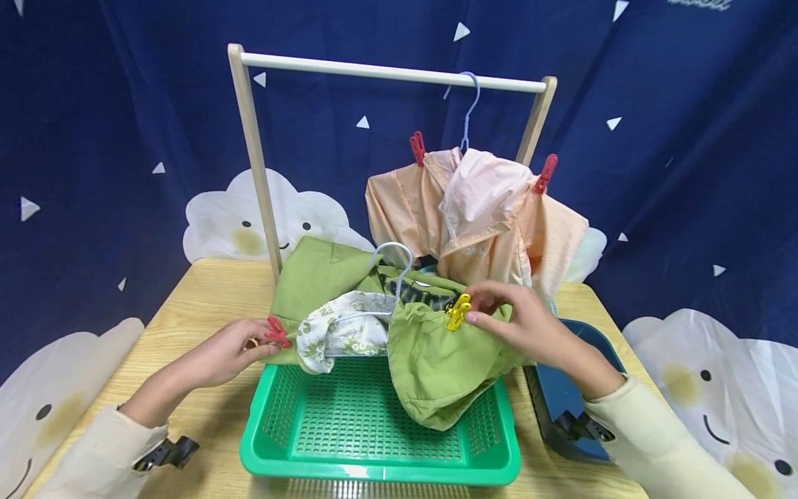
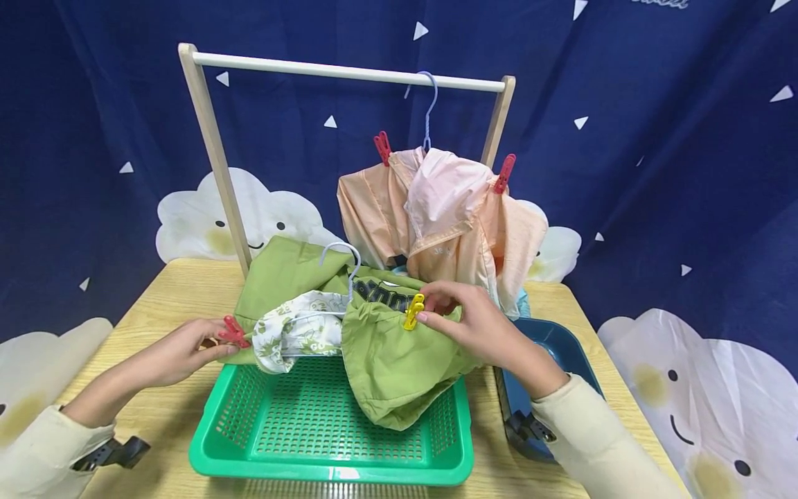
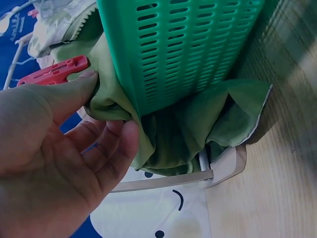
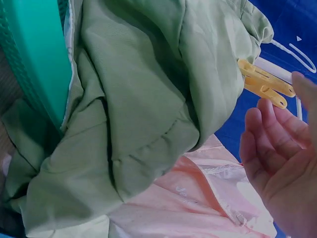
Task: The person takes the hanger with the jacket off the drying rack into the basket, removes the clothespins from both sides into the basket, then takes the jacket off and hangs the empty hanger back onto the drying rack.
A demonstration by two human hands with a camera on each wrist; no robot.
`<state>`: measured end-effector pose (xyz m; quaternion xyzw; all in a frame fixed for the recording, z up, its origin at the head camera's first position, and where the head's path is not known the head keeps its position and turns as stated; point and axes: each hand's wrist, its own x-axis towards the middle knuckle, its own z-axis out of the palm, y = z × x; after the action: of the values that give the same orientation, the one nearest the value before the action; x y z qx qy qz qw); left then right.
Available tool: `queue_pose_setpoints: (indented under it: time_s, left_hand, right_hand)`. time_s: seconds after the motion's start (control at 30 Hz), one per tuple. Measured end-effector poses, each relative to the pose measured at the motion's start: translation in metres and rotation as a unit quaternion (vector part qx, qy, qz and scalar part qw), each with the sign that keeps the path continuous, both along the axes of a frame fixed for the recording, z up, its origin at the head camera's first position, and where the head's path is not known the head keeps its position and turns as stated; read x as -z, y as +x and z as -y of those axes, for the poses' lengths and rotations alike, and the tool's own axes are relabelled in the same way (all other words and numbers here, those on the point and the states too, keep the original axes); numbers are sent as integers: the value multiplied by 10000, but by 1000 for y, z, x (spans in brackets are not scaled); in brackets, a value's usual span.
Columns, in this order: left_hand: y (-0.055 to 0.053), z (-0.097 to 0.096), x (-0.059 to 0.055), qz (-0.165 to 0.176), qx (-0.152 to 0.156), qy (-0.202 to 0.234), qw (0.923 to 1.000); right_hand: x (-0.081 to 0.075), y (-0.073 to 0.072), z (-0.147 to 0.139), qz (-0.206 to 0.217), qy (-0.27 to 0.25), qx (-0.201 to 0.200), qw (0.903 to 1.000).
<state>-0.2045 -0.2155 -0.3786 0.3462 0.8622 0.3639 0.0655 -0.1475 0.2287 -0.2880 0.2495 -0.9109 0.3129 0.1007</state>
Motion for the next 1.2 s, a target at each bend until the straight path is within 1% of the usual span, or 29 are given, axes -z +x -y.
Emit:
queue_pose_setpoints:
  time_s: [0.3, 0.6, 0.73, 0.87, 1.07, 1.2]
  left_hand:
    - [1, 0, -2, -22, -34, -41, 10000]
    - [1, 0, -1, 62, -53, -49, 10000]
    - [1, 0, 1, 84, -62, -44, 9999]
    - [1, -1, 2, 70, -89, -60, 9999]
    - [1, -1, 4, 50, -44, -29, 10000]
    - [1, -1, 3, 55, -80, -27, 9999]
  right_hand:
    - [-8, -5, 2, -332, 265, -131, 9990]
    - [-9, -6, 1, -476, 396, -145, 9980]
    - [-11, -3, -1, -296, 208, -101, 9993]
    - [-16, 0, -5, -111, -100, 125, 9998]
    - [-17, 6, -16, -120, -417, 487, 9979]
    - [-17, 10, -29, -120, -519, 612, 9967]
